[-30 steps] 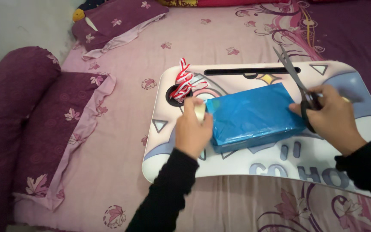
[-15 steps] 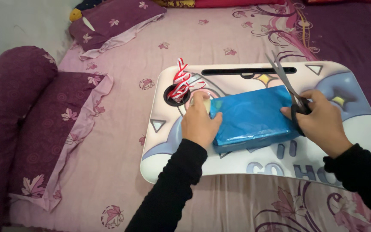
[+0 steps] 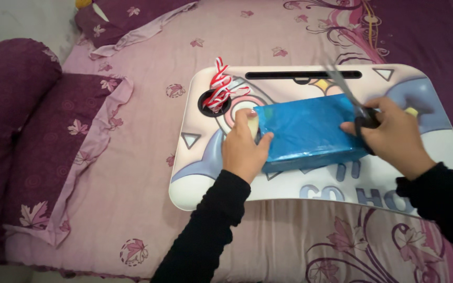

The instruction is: The person folds blue wrapping paper around a small box on a tray, then uses clear tape and scissors to secure the edges. The wrapped box remains on the tray at the end.

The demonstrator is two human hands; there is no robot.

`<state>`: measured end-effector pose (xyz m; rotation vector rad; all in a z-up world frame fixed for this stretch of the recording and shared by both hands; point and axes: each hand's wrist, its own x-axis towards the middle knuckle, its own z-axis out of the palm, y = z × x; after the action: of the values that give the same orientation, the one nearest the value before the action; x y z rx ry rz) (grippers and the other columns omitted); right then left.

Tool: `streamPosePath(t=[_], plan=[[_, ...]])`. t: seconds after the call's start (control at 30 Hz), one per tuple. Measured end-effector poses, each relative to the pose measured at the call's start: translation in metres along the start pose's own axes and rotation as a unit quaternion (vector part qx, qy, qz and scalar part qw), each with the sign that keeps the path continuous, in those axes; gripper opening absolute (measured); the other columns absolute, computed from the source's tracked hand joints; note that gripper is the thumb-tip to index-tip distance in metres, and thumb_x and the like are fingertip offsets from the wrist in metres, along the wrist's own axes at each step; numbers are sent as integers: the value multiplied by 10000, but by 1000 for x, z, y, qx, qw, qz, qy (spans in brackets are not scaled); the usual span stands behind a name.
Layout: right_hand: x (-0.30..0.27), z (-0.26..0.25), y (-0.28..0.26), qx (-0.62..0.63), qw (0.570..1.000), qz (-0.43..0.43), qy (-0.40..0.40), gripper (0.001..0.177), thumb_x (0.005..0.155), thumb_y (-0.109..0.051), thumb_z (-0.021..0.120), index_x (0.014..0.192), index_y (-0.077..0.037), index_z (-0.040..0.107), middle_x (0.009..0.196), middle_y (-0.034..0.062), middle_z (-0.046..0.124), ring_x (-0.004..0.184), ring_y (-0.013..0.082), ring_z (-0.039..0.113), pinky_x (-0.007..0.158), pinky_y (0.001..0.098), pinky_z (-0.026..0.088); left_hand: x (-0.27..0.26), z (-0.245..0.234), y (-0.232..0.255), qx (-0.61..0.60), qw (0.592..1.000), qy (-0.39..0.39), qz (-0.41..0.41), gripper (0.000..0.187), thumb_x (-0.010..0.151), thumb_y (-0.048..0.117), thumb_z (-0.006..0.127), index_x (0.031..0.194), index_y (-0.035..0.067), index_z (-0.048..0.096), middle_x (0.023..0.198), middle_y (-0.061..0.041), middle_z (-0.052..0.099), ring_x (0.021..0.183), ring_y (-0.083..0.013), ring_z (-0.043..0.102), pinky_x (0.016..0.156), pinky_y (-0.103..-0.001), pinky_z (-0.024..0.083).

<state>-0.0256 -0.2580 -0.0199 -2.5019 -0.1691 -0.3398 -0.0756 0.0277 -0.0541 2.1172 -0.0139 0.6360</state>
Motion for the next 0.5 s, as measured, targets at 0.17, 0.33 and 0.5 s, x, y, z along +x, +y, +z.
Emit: streamPosePath(t=[0.17,0.33,0.5], plan=[[-1,-4,-8,11,1000,7,-18,677,763,-395,871,1212,42,613,916,204,741,716,271,747,616,363,577,8,3,3,29,1000,-7,-3,576,780,222,843,1224,96,498,990,-196,725,911,-445,693,738,-508,524],[1,-3,-11,-95,994,-53,-16,687,752,-493,845,1189,-9,630,881,211,743,764,368,731,668,428,558,-1,-2,5,25,998,18,58,688,679,239,882,1201,59,471,1027,-230,704,914,-461,683,740,-498,529],[8,-1,-14,-78,996,4,-42,682,732,-520,852,1156,-29,643,841,213,737,766,345,737,673,414,559,-4,-10,19,-5,1000,17,-17,592,737,249,872,1176,73,516,917,-212,717,841,-438,696,721,-486,537]])
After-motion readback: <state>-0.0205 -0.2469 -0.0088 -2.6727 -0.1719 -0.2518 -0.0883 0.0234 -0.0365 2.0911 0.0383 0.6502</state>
